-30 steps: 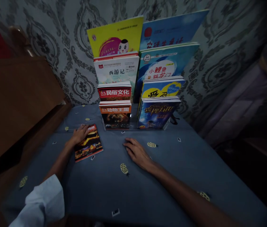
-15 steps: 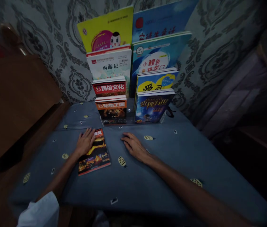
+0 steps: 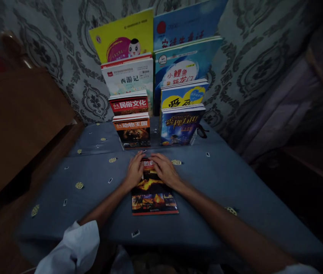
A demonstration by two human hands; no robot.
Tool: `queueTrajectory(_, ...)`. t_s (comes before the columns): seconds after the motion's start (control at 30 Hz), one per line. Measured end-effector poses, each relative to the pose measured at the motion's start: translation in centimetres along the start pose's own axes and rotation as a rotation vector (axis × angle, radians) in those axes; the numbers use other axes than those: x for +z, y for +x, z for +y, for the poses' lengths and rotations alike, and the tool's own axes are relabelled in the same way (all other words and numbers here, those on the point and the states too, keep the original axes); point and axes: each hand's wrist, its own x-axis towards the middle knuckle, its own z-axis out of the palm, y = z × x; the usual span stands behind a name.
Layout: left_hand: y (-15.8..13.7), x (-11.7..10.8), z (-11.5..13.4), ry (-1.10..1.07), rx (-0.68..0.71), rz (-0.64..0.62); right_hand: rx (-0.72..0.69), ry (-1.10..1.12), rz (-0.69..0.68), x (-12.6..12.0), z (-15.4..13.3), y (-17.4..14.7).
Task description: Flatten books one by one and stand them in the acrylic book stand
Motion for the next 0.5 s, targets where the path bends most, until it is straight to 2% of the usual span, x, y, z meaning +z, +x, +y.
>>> queueTrajectory(0.07, 0.1, -0.2, -0.1, -0.107, 0.027, 0.091, -0.03, -0.033, -0.065, 0.0, -0.5, -0.1)
queueTrajectory(0.13, -0.3, -0.9, -0.2, -0.106, 0.045, 0.114, -0.075, -0.061, -0.149, 0.1, -1.1, -0.2)
queueTrajectory(0.3, -1.6, -2.1, -0.1, 0.132, 0.128, -0.005, -0.119, -0.131, -0.303, 0.5, -2.1, -0.4)
queueTrajectory(0.4, -1.9, -2.0, 0.4, 0.285, 0.145, -0.04, -0.075, -0.173, -0.304, 0.3, -1.8, -0.7)
queueTrajectory(0.5, -2.0, -2.0, 0.9, 0.372, 0.129, -0.066, -0.007, -0.215, -0.241, -0.3, -0.8, -1.4)
